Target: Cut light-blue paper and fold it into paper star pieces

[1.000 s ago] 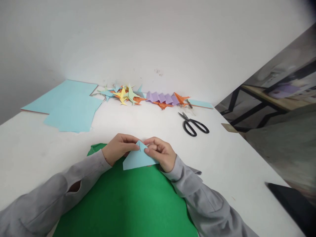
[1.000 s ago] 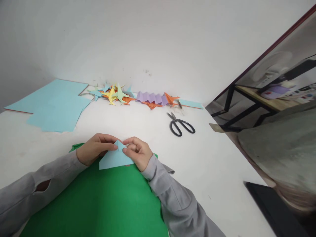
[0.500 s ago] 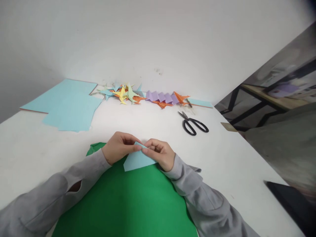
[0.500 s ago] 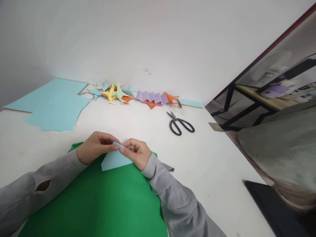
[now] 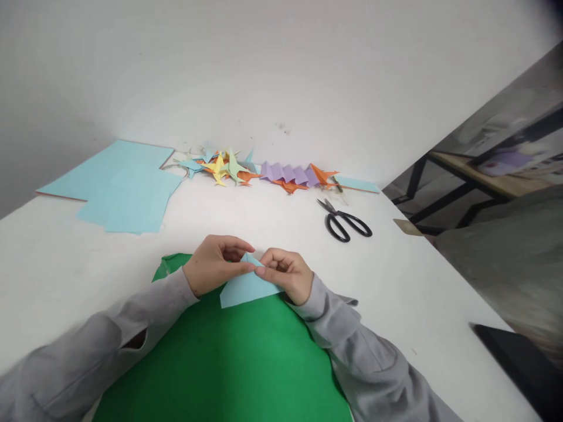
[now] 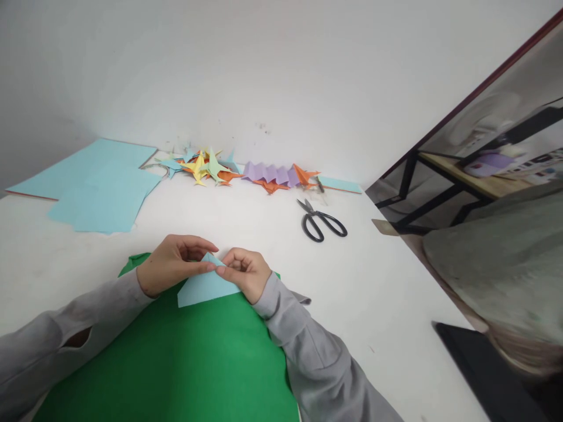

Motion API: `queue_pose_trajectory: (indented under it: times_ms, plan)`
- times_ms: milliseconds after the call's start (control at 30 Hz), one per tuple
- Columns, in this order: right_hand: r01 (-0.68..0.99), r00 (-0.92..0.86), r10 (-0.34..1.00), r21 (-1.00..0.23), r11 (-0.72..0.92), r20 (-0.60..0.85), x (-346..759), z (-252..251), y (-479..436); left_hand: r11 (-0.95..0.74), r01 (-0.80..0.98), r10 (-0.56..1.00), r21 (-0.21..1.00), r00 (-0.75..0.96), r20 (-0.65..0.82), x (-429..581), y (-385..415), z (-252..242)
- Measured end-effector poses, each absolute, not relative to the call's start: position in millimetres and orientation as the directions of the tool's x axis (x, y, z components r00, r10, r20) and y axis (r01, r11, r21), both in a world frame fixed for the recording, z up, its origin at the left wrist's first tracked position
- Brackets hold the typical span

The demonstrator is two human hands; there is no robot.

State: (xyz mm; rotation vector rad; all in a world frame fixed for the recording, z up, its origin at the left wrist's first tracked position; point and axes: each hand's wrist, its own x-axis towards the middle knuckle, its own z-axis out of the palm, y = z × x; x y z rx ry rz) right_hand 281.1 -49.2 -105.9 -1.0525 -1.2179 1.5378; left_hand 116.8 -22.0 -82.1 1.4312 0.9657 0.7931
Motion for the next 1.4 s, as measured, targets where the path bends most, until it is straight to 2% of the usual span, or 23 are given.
queue_pose_trajectory:
  times_ms: [133,300,500,700,1000,1233,1400]
  plan:
    - [-0.154,-0.224,0.966,-0.975,-0.162,-0.125,281.3,-106.1,-49.0,0.037,0.096,0.869,0.995,0.488,-0.079,116.2,-22.4,-85.6]
    - [-0.162,-0.237,0.964,-0.973,-0.163,-0.122,280.7,-107.2,-50.0,-0.007,0.070,0.883,0.997,0.469,-0.027,115.7,-22.2,-87.2]
    - [-0.207,-0.236,0.965,-0.965,-0.161,-0.110,283.1,-111.2,-48.4,0.069,0.070,0.891,0.995,0.445,-0.093,116.7,-22.6,-81.9]
    - [-0.132,-0.156,0.986,-0.989,-0.072,-0.051,285.4,-111.3,-47.3,0.116,-0.029,0.890,0.993,0.446,-0.091,116.8,-21.1,-86.7]
    - [-0.019,-0.141,0.984,-0.994,-0.109,-0.106,281.4,-101.9,-49.2,0.046,-0.004,0.890,0.999,0.455,-0.039,115.7,-20.6,-84.4]
    - [-0.145,-0.186,0.973,-0.976,-0.164,-0.136,285.5,-108.4,-46.9,0.072,0.001,0.878,0.997,0.475,-0.064,113.9,-17.5,-81.3]
    - [-0.151,-0.177,0.974,-0.974,-0.167,-0.140,286.9,-110.6,-45.5,0.076,0.020,0.876,0.997,0.476,-0.077,113.9,-17.4,-82.3]
